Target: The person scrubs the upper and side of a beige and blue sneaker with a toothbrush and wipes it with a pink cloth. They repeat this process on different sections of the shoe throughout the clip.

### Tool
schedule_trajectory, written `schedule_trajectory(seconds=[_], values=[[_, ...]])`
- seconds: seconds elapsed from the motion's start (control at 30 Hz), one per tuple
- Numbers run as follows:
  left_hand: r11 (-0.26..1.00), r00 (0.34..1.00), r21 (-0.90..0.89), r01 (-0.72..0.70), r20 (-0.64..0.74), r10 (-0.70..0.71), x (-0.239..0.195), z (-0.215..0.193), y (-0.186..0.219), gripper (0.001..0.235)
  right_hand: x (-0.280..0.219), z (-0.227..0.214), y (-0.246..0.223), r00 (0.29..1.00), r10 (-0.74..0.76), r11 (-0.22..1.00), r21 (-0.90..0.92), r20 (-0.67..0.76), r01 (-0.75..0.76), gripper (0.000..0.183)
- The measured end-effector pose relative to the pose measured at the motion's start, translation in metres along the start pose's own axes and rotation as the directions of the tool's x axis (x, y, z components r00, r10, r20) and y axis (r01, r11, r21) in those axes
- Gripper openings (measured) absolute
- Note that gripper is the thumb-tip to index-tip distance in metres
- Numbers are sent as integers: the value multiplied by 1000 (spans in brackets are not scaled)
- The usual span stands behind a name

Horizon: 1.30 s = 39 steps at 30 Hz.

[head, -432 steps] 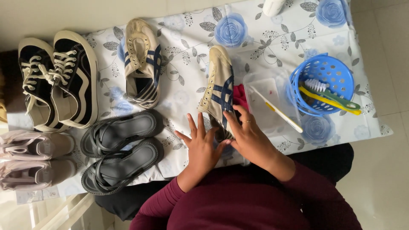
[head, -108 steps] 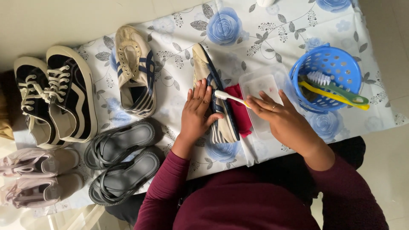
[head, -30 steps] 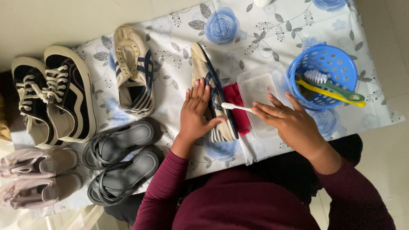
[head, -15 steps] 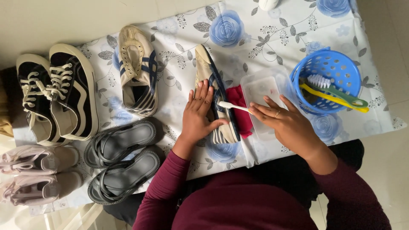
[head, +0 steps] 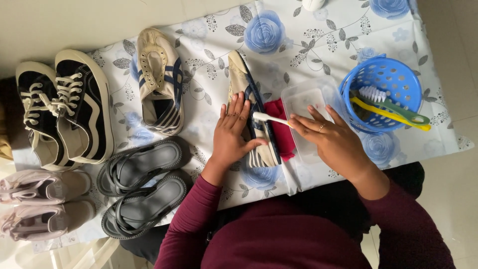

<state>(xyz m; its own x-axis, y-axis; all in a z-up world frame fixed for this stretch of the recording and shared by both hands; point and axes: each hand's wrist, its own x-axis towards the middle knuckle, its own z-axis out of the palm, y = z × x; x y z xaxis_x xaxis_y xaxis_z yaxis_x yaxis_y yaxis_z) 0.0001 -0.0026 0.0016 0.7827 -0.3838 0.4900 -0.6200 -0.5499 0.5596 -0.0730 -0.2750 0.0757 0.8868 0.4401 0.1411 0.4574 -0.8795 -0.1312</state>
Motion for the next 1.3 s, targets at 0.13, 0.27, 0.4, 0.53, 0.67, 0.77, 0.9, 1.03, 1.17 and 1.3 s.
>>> schedule_trajectory(seconds=[0.13,0.27,0.4,0.53,0.67,0.77,0.9,1.03,1.17,1.3], values=[[1000,1000,-11,3,-9,-3,0,0,0,112,3,-2,-5,1000,-9,1000,-19,-24,8,71],[999,1000,-31,19,-4,-19,0,-1,0,112,4,-4,-5,1000,-25,999,-43,-1,25,77],[999,1000,-40,24,-9,-25,0,-1,0,112,7,-1,-1,1000,19,1000,1,-9,-19,78],[999,999,-37,29,-20,-29,0,0,0,114,5,-3,-7,1000,-3,999,35,24,2,79],[998,999,-46,31,-3,-32,0,1,1,114,3,4,-3,999,50,998,30,-11,-50,78],[999,999,-36,32,-9,-33,0,-1,1,113,4,3,-6,999,33,999,30,-6,-32,79],[999,999,-32,32,-2,-32,0,-1,2,112,5,-7,-5,1000,15,998,66,4,-15,77],[1000,1000,-14,20,7,-20,0,-1,1,113,2,-8,-8,1000,-9,997,81,-1,9,77],[1000,1000,8,9,12,-9,-1,-2,2,116,-6,-14,-8,998,-54,998,-28,8,55,77],[1000,1000,24,4,19,-4,0,-4,4,118,-4,-24,-10,996,-89,992,-94,-1,88,73]])
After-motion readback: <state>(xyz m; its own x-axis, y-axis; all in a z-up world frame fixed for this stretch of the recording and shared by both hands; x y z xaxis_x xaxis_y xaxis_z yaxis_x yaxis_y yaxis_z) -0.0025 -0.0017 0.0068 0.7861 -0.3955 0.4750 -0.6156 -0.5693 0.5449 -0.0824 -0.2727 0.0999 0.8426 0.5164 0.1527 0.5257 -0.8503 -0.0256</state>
